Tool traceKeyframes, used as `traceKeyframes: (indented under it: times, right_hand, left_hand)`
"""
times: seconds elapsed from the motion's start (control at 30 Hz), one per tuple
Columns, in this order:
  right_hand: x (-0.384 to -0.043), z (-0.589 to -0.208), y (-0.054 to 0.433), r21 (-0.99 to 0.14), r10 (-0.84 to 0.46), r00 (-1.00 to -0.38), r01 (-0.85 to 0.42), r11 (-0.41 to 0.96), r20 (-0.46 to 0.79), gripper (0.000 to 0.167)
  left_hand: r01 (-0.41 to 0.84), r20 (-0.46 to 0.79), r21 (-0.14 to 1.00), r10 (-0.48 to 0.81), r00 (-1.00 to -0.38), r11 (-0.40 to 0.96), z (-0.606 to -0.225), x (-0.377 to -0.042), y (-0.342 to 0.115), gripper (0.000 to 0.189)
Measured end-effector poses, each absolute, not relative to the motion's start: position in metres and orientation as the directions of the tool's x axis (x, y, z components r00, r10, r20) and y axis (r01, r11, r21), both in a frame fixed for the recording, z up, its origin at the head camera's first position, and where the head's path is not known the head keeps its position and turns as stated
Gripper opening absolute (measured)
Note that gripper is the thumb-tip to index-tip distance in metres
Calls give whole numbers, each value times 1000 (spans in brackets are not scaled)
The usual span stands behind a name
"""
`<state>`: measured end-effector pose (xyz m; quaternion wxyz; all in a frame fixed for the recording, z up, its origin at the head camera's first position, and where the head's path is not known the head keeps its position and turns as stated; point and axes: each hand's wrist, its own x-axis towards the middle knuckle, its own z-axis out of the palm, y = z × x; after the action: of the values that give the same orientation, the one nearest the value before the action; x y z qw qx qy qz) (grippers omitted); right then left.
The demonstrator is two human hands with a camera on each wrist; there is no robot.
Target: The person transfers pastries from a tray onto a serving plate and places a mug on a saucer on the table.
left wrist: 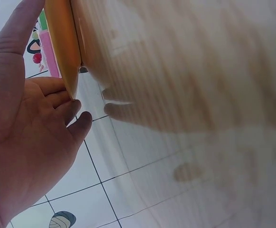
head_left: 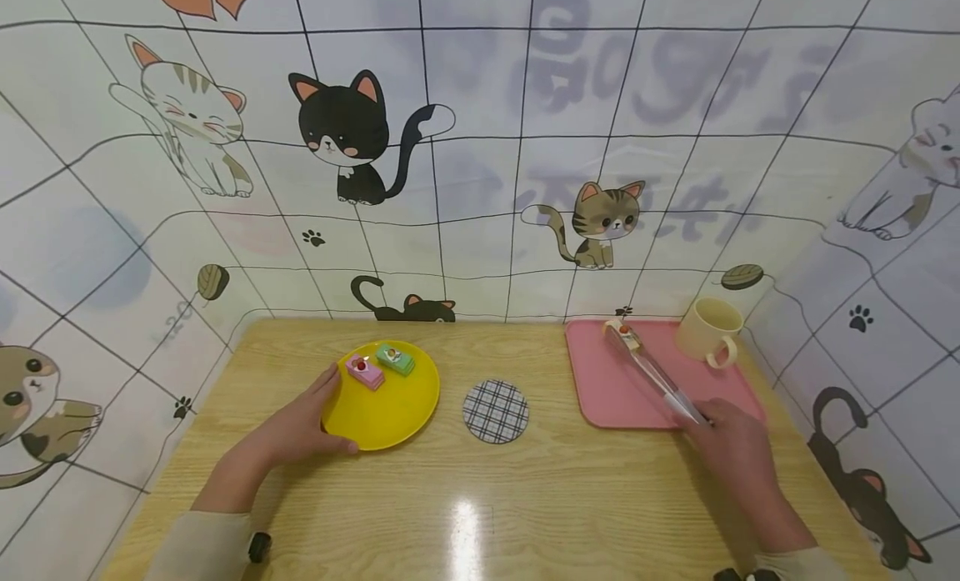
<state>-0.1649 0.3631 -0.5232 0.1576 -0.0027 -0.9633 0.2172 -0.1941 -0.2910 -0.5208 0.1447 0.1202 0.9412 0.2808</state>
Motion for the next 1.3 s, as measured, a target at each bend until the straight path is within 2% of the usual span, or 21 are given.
traceKeyframes:
  times: [0.33,0.9,1.1,1.3]
  right_hand:
    - [-171,-517,348,-405,5,-953,-125,906,303,31]
    - [-173,-514,315,-387,-111,-909,-278,879,401,31]
    - [-175,-511,303,-399,-155,-907,-320,860,393,25]
    - [-178,-507,288,-381,-203,-913,-338,861,354,29]
  left_hand:
    - [149,-207,558,311,-928,817,-519,-193,-291,136]
    - [158,-201,562,320,-926,812,-522,-195,-294,137]
    - [157,-204,557,317,-926,816,-523,-195,-295,137]
    - [152,-204,558,313,-928,816,-521,-194,-294,137]
